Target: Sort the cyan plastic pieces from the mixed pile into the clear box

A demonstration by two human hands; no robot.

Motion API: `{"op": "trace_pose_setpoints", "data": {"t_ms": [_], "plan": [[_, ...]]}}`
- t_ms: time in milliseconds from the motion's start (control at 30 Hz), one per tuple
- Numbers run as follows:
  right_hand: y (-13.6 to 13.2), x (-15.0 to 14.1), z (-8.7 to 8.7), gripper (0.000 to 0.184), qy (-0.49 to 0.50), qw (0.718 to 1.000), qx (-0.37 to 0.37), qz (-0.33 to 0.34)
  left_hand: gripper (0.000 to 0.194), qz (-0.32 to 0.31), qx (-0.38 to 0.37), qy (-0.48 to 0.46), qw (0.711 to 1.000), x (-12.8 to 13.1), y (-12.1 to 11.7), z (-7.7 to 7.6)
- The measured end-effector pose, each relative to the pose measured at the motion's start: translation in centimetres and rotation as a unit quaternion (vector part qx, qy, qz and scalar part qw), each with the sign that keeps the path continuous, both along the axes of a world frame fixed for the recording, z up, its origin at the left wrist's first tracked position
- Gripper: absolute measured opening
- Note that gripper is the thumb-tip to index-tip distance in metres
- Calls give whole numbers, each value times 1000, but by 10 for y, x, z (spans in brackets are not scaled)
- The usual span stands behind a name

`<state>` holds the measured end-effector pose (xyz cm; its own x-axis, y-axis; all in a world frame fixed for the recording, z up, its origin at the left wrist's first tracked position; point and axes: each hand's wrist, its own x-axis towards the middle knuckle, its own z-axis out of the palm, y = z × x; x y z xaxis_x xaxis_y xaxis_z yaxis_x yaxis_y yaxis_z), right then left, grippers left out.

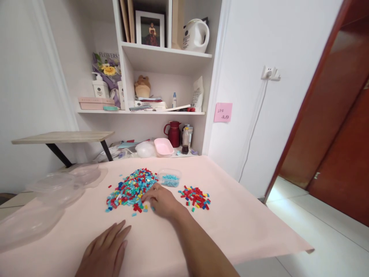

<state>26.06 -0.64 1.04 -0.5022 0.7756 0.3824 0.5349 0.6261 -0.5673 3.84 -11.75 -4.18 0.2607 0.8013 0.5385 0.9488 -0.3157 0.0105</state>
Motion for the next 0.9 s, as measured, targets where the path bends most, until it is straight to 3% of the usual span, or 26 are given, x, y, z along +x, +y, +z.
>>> {"op": "trace_pose_setpoints", "data": {"t_ms": [167,300,467,633,700,900], "plan": [[-7,-4,2,42,-17,999,5,26,41,-2,-2,-2,1000,0,-1,1],[-2,-2,-3,40,-42,998,24,-41,41,-5,-11,0,1000,0,-1,2],[4,2,-5,38,-2,995,18,-97,41,5,-25,-5,1000,1,-2,3],[-1,2,-2,44,4,1000,12,-7,41,4,-37,2,999,2,-4,8],[-2,2,-2,44,-14,1000,10,-1,41,2,-34,4,999,2,-3,8],[5,5,-6,34,-17,994,10,-111,41,-2,-19,-4,1000,1,-2,3]]}}
